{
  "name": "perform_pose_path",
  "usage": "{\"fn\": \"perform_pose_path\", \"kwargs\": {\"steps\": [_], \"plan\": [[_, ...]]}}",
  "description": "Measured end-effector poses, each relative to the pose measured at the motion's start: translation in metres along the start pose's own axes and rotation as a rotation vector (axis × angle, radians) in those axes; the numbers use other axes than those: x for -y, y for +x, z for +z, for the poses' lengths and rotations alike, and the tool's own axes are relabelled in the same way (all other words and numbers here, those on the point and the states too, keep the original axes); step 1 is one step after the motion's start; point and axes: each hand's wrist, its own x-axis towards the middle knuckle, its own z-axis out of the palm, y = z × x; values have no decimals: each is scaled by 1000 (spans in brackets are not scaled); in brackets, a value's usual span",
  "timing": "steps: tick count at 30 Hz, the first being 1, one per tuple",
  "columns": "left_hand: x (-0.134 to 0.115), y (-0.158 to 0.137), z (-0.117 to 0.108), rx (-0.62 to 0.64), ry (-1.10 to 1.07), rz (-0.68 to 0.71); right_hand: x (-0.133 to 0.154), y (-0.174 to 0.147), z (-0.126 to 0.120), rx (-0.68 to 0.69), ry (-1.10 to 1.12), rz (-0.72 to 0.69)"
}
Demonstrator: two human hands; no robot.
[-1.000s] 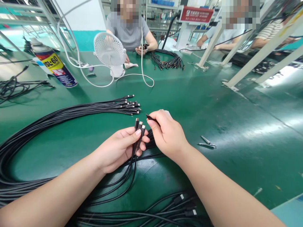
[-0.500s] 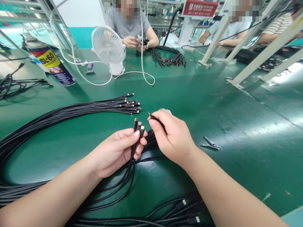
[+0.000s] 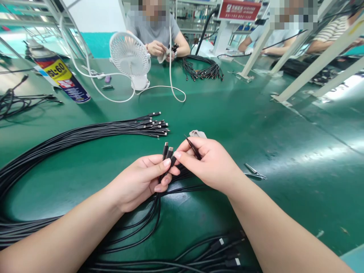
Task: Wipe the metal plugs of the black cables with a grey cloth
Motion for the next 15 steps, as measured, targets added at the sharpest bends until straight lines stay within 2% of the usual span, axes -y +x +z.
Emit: {"fn": "perform_pose_path", "kwargs": {"steps": [7, 15], "plan": [[-1, 1, 2, -6, 6, 6, -1, -3, -2, -11, -90, -31], [-1, -1, 0, 7, 99, -6, -1, -2, -1, 40, 61, 34]]}}
